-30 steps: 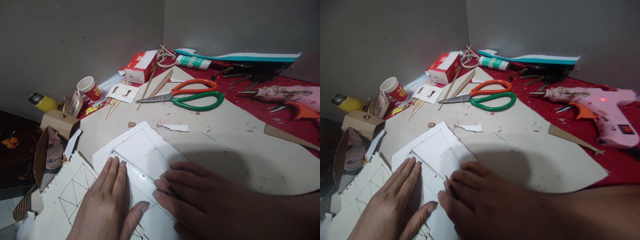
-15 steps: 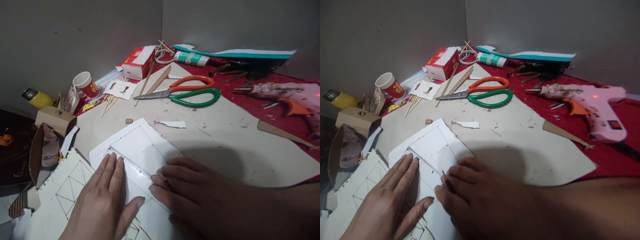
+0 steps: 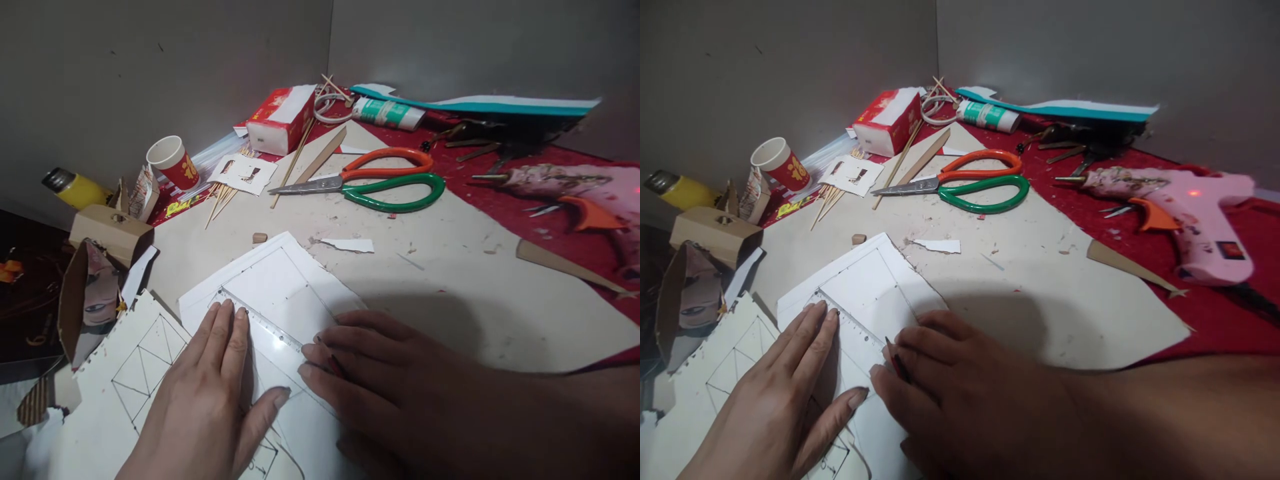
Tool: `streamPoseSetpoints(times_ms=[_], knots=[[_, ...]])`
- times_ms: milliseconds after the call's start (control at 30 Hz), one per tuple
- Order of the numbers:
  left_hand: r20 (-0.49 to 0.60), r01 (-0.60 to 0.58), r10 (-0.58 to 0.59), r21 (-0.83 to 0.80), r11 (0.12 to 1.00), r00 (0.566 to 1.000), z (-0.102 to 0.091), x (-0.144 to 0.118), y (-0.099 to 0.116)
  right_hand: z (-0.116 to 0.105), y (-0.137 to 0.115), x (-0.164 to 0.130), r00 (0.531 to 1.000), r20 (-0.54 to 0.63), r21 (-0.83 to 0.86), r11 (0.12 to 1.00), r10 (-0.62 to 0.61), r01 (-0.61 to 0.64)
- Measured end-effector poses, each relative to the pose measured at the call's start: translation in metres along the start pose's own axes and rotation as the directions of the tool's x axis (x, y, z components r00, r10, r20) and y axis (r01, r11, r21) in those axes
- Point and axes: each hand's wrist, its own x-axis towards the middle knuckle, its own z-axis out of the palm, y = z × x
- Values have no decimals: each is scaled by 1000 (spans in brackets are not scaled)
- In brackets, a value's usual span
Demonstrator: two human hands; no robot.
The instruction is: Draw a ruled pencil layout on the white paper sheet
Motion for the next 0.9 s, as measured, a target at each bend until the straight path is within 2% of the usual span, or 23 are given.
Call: streamPoseSetpoints(times_ms=[367, 667, 800, 900], knots=[[-10, -9, 9, -10, 1000, 1000, -1, 1, -2, -5, -2, 0, 998, 57, -13, 1000, -7, 8], [-40, -16, 16, 2, 1000, 999, 1, 0, -2, -3, -2, -1, 999, 35, -17, 1000, 0, 0], [-53, -18, 18, 10, 1000, 998, 1, 2, -1, -3, -1, 1, 1000, -9, -32, 999, -8, 8], [-60, -20, 21, 17, 1000, 998, 2, 1, -1, -4, -2, 3, 1000, 17, -1, 1000, 18, -18]])
